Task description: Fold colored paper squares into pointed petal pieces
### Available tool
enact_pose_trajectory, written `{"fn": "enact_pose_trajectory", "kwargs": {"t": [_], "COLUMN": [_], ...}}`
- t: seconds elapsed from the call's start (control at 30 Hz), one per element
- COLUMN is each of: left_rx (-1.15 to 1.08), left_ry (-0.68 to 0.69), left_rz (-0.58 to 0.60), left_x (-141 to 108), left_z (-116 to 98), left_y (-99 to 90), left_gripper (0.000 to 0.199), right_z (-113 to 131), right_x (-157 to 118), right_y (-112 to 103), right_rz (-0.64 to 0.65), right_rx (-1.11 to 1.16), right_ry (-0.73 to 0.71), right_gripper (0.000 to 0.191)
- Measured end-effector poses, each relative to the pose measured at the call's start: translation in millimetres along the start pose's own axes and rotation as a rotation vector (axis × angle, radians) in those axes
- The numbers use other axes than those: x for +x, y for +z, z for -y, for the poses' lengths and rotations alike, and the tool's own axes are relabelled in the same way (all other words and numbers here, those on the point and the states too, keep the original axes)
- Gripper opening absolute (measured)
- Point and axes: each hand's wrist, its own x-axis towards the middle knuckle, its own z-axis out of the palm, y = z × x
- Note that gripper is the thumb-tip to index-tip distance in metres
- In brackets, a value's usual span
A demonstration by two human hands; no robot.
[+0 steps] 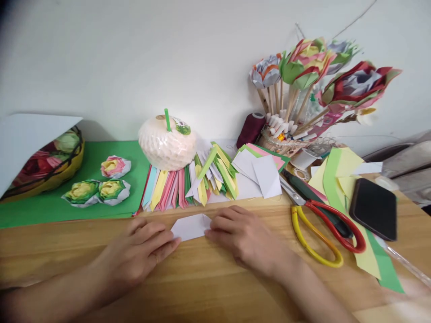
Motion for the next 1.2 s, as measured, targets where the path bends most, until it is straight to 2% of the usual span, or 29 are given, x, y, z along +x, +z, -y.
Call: {"fn": "enact_pose_trajectory", "kwargs": {"t": [0.27,0.47,0.63,0.8,0.87,1.0,1.2], "left_rx": [-0.068,-0.040,0.042,-0.009,-0.016,-0.129,-0.256], "left_ry": [0.082,0.131,0.030,-0.105,-0.087,-0.112,-0.228], "left_rz": [0.089,0.044,0.012,0.171,0.179,0.055,-0.059], "left_x": [0,-1,0,6,7,5,1], "left_z": [13,19,17,8,5,6,8], "left_y": [-6.6,-2.2,-0.5,-2.9,-0.8,4.6,2.7], "left_gripper": [0.038,0.029,0.023,0.028,0.026,0.011,0.017], "right_z": [-8,-4,21,45,45,32,24], "right_x": [-7,-8,3,11,12,12,9], "right_y": [-5,-7,-1,11,14,19,19], "right_rz": [0.034,0.012,0.031,0.091,0.042,-0.138,-0.246], "right_rx": [0.140,0.155,0.193,0.275,0.301,0.156,-0.138], "right_ry": [0.035,0.019,-0.044,-0.140,-0.130,0.001,0.050], "right_gripper": [0.029,0.027,0.029,0.031,0.031,0.030,0.019]}}
